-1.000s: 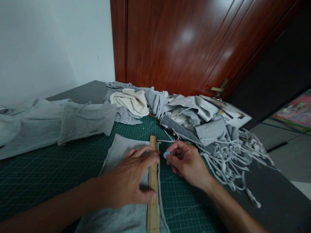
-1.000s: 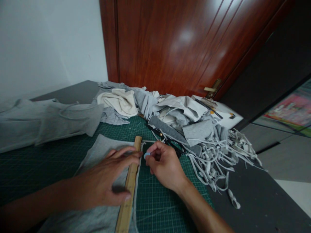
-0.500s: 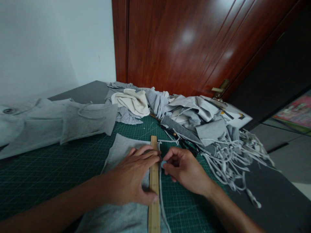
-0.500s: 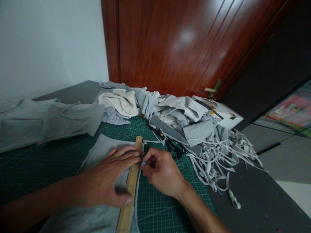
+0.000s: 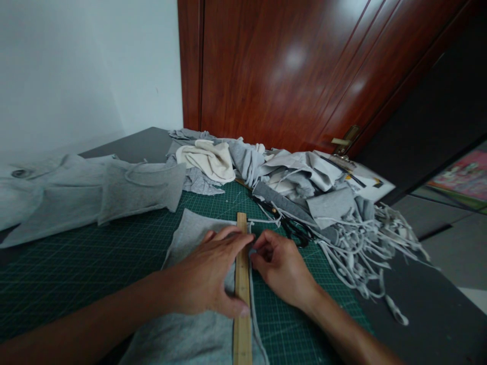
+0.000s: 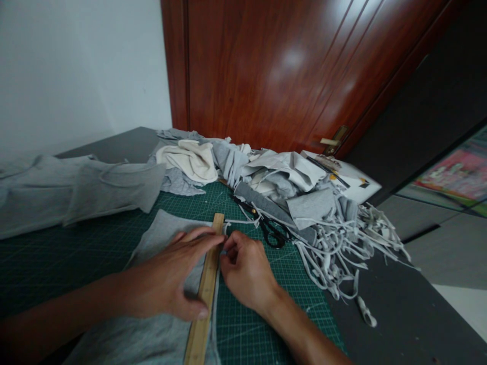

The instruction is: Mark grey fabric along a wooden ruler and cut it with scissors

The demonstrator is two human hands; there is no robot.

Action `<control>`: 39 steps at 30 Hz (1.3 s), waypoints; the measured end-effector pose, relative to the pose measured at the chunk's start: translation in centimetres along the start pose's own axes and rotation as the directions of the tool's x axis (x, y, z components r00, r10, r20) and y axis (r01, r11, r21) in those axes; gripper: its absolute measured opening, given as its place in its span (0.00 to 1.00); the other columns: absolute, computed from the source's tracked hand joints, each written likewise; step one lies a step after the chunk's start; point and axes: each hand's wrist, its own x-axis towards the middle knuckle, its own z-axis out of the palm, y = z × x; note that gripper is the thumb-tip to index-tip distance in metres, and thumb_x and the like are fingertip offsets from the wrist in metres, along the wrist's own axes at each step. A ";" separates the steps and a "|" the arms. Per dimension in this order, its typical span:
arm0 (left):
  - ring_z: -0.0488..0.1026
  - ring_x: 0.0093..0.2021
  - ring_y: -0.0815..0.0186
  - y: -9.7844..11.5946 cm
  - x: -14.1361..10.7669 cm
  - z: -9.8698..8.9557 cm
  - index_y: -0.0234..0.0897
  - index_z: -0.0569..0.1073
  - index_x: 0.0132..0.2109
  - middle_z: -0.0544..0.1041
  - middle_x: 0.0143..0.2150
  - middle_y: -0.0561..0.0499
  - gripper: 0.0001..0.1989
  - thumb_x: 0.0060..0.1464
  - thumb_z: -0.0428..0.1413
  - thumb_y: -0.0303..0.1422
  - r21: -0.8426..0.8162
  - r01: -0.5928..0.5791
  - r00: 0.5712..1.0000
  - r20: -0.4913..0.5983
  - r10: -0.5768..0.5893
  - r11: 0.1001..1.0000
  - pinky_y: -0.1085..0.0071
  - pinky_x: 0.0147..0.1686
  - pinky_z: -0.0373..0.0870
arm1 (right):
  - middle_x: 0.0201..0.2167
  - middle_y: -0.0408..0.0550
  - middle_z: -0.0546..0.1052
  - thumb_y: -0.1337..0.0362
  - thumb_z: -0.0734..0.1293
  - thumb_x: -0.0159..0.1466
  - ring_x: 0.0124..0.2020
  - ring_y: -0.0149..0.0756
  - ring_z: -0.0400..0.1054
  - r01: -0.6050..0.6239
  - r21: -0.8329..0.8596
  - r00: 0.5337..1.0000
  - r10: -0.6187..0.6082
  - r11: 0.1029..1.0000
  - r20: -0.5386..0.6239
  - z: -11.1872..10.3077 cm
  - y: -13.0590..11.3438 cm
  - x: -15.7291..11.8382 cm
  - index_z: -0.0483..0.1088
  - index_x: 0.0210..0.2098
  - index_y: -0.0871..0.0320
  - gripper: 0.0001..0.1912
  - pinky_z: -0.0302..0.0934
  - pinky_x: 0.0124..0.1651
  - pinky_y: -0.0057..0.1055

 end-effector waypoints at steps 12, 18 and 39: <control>0.53 0.79 0.37 0.4 -0.1 -0.2 0.32 0.64 0.74 0.62 0.77 0.32 0.56 0.41 0.77 0.42 -0.001 0.009 1.000 -0.014 -0.009 1.000 0.41 0.75 0.53 | 0.25 0.38 0.70 0.79 0.66 0.57 0.26 0.33 0.64 0.034 0.022 0.999 -0.035 0.999 0.037 0.3 -0.2 0.6 0.67 0.30 0.54 0.13 0.57 0.29 0.28; 0.60 0.74 0.39 0.3 -0.1 -0.1 0.36 0.66 0.69 0.68 0.72 0.35 0.52 0.39 0.78 0.42 0.003 -0.008 0.999 -0.047 0.008 1.000 0.42 0.73 0.56 | 0.24 0.36 0.71 0.78 0.67 0.59 0.23 0.31 0.63 0.049 0.100 0.974 -0.069 0.994 0.214 -1.2 -0.6 -0.8 0.70 0.34 0.55 0.11 0.56 0.25 0.27; 0.57 0.76 0.33 -0.5 0.3 0.2 0.40 0.75 0.65 0.69 0.75 0.40 0.45 0.39 0.77 0.44 0.007 -0.098 0.995 -0.033 0.098 0.995 0.32 0.71 0.56 | 0.32 0.45 0.78 0.71 0.63 0.70 0.29 0.38 0.74 0.246 -0.149 0.966 -0.230 0.958 0.115 -1.3 -1.1 -6.5 0.70 0.40 0.54 0.07 0.65 0.32 0.32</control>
